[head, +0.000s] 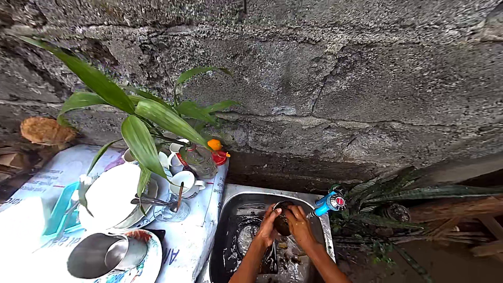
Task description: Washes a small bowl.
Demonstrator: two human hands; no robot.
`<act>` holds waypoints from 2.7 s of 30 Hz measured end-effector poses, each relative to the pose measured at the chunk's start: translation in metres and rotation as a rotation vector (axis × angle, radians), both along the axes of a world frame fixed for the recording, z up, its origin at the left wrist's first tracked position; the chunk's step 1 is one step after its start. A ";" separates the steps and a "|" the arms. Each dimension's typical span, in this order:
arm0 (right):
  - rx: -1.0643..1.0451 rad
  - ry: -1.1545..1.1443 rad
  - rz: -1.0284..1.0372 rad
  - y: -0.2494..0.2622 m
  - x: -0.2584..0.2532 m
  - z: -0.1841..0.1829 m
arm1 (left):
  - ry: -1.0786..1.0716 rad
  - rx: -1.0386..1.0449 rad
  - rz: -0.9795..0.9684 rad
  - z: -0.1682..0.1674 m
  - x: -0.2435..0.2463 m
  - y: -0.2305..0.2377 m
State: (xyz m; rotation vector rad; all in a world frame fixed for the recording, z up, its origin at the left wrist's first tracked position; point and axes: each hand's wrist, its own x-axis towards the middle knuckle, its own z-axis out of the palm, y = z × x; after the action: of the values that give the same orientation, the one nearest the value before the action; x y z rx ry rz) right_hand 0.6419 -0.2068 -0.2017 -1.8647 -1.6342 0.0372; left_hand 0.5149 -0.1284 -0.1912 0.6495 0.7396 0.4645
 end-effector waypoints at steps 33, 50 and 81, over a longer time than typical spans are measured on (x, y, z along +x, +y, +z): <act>-0.181 -0.309 0.156 -0.012 0.002 0.013 | 0.225 0.092 0.149 0.011 0.028 -0.004; 0.006 -0.249 0.243 -0.030 0.010 0.020 | 0.066 0.163 0.248 0.006 0.037 0.011; -0.214 -0.083 0.165 -0.048 -0.020 0.010 | 0.159 0.210 0.229 -0.014 0.045 0.006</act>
State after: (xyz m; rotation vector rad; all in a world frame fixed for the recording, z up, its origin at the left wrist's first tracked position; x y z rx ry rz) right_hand 0.6214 -0.2551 -0.1916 -1.9045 -1.9030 0.2152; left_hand 0.5598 -0.1229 -0.2055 0.8082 0.9292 0.7135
